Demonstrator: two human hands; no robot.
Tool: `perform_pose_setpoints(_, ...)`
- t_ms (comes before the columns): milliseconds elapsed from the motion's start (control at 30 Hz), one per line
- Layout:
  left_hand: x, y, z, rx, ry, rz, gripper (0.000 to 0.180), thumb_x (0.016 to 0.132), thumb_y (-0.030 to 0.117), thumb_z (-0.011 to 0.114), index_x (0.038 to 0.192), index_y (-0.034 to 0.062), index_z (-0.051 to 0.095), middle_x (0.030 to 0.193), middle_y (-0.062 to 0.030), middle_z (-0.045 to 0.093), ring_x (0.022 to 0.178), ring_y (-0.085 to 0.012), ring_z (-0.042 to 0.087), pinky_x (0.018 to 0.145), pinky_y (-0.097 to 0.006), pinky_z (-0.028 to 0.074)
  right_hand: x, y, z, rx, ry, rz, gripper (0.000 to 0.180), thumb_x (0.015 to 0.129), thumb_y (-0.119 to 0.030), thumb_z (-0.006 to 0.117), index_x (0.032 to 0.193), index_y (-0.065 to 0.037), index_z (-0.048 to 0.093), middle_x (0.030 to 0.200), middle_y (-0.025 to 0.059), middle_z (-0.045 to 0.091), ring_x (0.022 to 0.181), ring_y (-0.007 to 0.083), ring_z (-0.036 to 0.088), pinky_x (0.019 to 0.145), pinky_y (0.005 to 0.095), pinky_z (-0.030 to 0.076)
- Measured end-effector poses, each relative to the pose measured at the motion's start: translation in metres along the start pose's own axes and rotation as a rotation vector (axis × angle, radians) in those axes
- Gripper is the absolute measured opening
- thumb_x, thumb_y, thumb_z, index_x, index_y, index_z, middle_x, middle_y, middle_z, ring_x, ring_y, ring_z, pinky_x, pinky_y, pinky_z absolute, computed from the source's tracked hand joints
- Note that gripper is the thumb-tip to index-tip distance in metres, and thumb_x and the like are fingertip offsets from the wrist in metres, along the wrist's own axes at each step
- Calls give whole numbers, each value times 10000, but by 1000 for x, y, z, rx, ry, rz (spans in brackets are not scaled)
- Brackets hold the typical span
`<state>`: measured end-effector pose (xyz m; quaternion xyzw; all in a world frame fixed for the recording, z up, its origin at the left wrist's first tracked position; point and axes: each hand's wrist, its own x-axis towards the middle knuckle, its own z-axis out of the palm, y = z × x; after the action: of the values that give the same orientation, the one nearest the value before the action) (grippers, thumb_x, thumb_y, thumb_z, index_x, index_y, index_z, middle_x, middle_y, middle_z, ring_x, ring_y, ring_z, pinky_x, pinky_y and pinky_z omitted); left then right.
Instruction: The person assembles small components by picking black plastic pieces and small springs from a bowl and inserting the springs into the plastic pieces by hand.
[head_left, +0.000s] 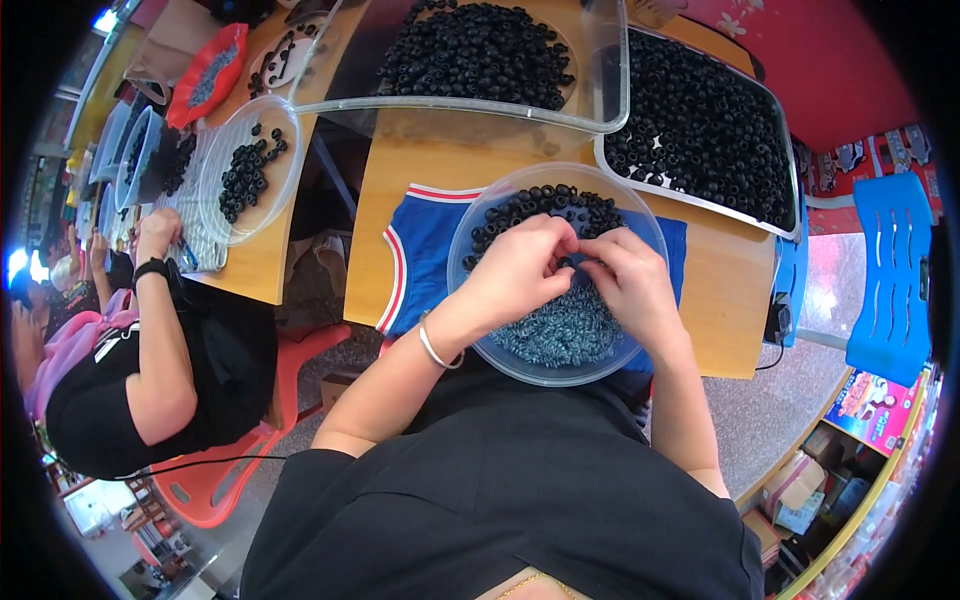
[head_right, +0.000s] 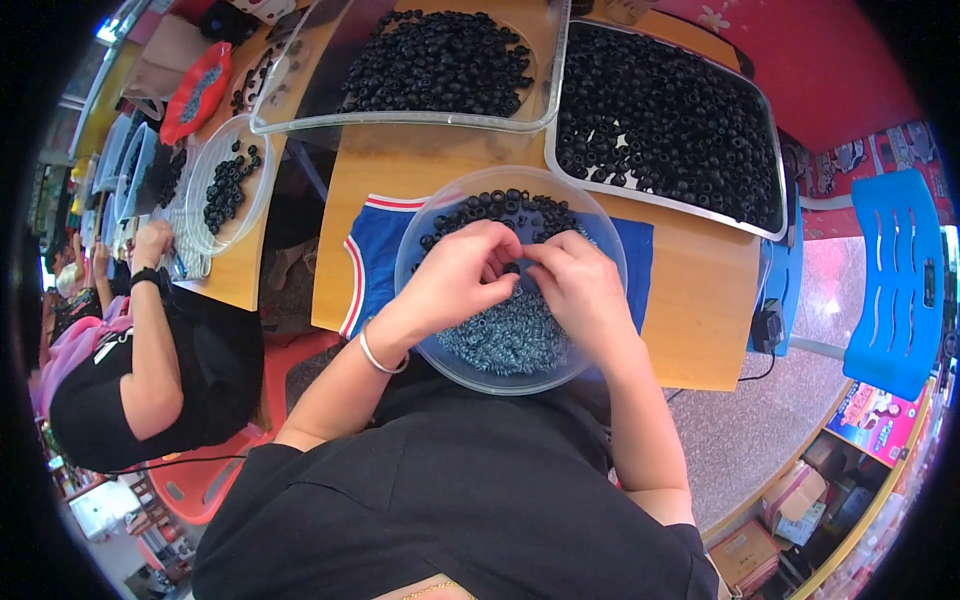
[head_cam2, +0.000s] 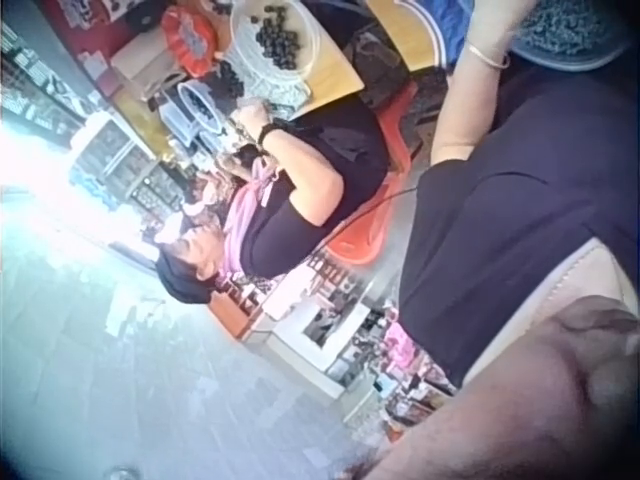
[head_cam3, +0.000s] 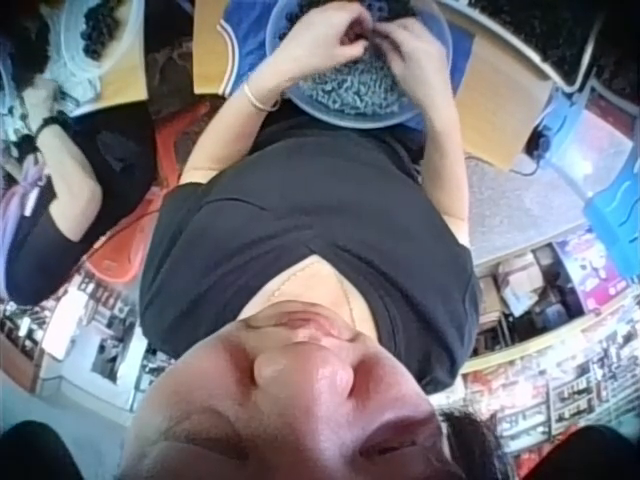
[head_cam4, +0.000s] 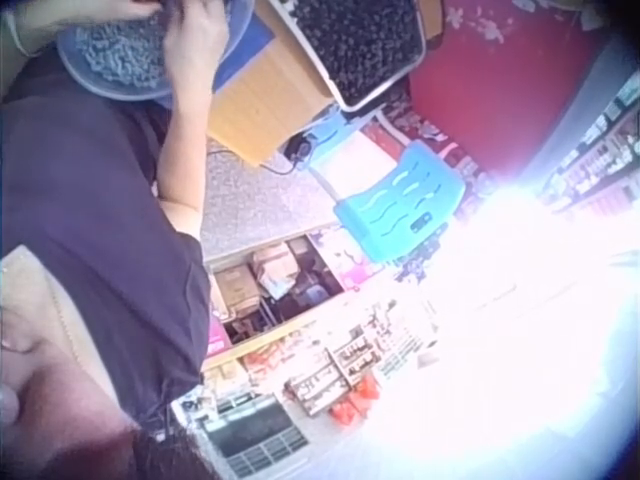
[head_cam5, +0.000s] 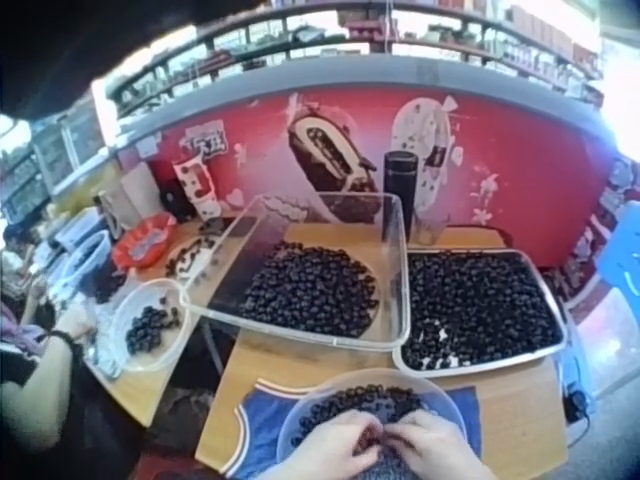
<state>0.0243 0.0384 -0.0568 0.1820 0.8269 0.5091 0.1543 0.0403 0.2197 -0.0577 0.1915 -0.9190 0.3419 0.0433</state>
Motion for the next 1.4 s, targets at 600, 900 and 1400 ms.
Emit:
perform_pose_setpoints(600,-21,-20,4,-1342,-124,-216,170,843,70,702,959,54,578,939,-42,637,850,-122,620,771,-251,521,2,-21,-8,272,249,-215,207,620,-72,811,786,-71,688,760,37,669,682,181,629,569,279,483)
perform_pose_setpoints(900,-24,-25,10,-1456,-181,-269,128,864,112,692,914,81,578,890,-7,638,821,-88,610,726,-219,512,1,-22,-3,218,319,-387,203,610,-103,813,772,-83,691,771,28,669,640,171,616,534,271,472)
perform_pose_setpoints(1400,-26,-21,-5,-1514,-92,-301,245,907,88,624,1143,22,609,1038,-108,657,895,-145,653,796,-220,549,21,8,1,-9,155,4,130,751,-58,693,877,-89,688,828,55,653,722,218,629,624,307,506)
